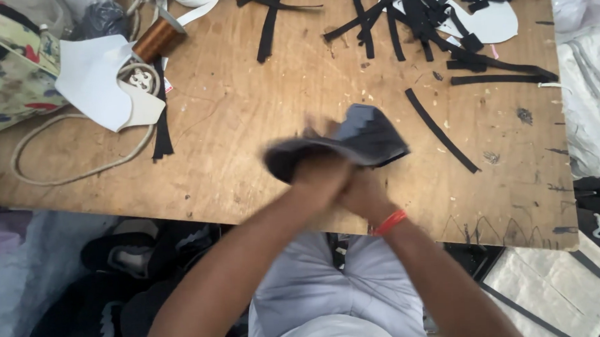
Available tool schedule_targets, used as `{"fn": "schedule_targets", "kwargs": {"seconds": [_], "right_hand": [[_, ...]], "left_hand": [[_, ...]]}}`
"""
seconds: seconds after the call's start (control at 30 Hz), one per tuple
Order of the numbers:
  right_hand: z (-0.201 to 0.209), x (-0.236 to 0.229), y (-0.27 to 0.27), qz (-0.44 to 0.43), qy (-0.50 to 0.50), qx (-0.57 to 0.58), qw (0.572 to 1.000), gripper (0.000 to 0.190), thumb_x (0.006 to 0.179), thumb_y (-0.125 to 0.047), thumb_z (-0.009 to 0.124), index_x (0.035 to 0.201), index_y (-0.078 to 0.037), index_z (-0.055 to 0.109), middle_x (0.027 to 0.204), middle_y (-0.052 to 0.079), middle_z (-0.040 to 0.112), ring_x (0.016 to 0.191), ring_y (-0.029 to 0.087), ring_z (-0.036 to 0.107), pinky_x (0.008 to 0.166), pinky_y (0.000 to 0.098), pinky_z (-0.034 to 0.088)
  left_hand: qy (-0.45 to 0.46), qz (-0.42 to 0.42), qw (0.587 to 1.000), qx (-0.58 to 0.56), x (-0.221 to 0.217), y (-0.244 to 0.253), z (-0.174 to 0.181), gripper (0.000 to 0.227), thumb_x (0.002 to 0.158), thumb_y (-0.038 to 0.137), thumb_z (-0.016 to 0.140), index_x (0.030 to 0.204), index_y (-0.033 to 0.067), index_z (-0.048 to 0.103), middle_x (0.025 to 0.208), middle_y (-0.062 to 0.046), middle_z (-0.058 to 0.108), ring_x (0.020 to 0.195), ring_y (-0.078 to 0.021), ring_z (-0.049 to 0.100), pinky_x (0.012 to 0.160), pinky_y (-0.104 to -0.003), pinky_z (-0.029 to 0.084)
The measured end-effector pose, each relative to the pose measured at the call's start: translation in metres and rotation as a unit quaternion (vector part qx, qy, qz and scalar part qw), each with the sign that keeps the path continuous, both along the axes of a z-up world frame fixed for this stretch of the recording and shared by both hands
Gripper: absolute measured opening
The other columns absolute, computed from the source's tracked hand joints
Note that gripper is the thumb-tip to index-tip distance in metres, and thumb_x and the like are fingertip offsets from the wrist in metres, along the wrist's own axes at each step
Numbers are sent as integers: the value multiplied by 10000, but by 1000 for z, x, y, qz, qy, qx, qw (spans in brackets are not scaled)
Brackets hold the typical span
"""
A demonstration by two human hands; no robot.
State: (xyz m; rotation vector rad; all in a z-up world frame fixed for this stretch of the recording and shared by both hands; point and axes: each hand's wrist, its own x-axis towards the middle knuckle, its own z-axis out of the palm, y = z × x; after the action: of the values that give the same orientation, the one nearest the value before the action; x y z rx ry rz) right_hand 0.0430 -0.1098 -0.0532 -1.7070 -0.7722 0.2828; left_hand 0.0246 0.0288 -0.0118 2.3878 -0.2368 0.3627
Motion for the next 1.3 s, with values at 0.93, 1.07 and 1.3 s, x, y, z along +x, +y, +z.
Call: {"fn": "schedule_targets", "kwargs": {"seconds": [0.93,1.07,1.3], "right_hand": [[40,18,-10,-12,-172,-207,963,427,876,-123,654,1291,-24,638,1355,229,623,1291,428,557,1060,455,469],[47,14,-18,-63,-109,-249,960,371,883,-113,668,1250,-56,672,1305,175,675,1256,366,607,1035,412,498],[45,11,-28,-111,136,-45,983,477,843,-28,604,1318,-61,568,1287,130,681,1230,257,649,1002,338,526]], "left_hand": [[-125,161,921,332,-29,48,-52,646,898,472,542,1496,234,495,1581,-128,400,1456,-400,376,926,-739,430],[162,48,982,83,-9,42,-9,395,1002,345,535,1377,257,624,1356,-143,549,1175,-422,526,942,-516,522],[136,-28,990,36,7,36,-12,370,958,289,546,1306,235,658,1213,-140,563,1034,-401,537,904,-491,505]]}}
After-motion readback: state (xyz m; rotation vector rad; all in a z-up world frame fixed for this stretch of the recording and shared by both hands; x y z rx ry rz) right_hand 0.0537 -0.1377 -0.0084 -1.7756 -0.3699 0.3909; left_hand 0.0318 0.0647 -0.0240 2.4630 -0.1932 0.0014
